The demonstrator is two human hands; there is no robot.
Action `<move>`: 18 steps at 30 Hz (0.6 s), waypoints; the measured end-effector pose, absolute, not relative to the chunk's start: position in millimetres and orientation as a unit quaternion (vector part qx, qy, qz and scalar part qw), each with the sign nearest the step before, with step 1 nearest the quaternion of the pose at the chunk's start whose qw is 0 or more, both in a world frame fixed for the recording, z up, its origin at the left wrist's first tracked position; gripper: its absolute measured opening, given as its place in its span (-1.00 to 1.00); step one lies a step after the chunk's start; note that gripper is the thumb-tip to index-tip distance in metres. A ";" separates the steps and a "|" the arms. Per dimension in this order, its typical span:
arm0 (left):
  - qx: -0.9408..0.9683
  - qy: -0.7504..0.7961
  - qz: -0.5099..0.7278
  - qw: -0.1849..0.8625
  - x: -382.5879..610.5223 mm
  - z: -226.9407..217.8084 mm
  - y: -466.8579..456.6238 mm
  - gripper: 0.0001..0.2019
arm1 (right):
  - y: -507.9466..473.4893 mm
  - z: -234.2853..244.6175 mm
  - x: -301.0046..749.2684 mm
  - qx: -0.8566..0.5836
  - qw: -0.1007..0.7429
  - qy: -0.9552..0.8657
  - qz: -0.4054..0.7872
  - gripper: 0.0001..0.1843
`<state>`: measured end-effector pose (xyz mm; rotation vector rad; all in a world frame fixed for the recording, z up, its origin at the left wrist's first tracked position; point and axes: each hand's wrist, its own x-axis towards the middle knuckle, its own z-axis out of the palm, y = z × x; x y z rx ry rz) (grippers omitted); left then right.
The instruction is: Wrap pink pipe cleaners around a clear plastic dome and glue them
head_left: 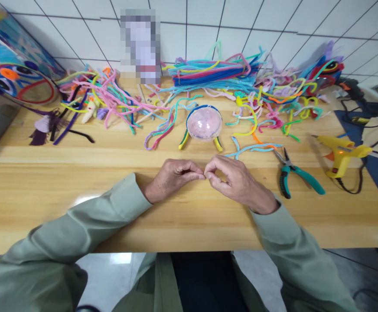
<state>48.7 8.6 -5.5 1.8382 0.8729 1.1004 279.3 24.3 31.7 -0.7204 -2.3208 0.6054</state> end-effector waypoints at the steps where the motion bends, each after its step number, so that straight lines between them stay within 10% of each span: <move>1: 0.727 0.348 0.433 0.403 48.7 -5.6 8.8 -0.60 | 24.3 31.1 279.5 -0.275 0.310 -0.880 0.230 -0.84; 18: 0.694 0.373 0.427 0.442 48.4 -1.7 7.5 -0.55 | 26.0 25.7 277.5 -0.290 0.338 -0.871 0.206 -0.80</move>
